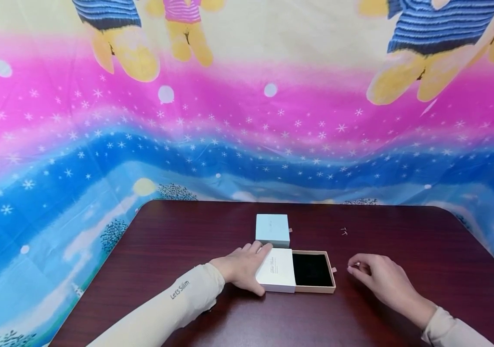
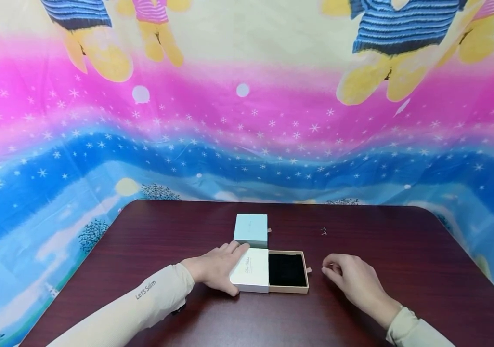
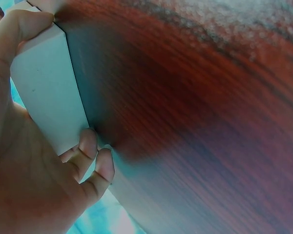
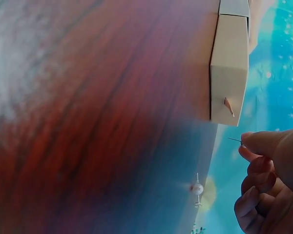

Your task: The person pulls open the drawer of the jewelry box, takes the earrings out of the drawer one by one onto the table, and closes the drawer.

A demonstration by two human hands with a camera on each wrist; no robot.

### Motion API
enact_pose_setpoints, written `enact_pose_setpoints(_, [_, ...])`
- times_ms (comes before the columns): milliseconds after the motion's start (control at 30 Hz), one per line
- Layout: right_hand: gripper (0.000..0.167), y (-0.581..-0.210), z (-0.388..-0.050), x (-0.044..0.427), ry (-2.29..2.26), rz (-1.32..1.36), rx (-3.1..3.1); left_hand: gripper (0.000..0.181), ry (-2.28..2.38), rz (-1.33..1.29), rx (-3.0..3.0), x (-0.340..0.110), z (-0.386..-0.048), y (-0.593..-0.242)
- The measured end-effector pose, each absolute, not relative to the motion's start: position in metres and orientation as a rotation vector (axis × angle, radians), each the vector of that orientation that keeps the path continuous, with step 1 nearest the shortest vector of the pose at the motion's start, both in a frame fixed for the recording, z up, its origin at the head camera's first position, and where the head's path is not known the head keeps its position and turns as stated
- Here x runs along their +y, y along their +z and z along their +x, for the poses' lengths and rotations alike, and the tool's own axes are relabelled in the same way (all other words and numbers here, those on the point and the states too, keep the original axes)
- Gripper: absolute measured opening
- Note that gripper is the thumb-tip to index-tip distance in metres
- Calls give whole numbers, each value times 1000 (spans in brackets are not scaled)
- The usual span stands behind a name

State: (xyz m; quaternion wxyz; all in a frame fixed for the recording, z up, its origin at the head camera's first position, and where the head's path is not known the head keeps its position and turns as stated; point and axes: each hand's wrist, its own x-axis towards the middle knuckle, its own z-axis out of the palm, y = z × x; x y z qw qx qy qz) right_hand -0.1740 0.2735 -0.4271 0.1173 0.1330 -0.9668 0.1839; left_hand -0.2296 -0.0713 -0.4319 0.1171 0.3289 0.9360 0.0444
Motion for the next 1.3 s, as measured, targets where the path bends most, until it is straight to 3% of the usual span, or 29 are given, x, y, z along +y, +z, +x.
enact_pose_setpoints(1300, [4,-441,-183,293,582,358,-2890,112,135,977,2737,-73,-230,-432])
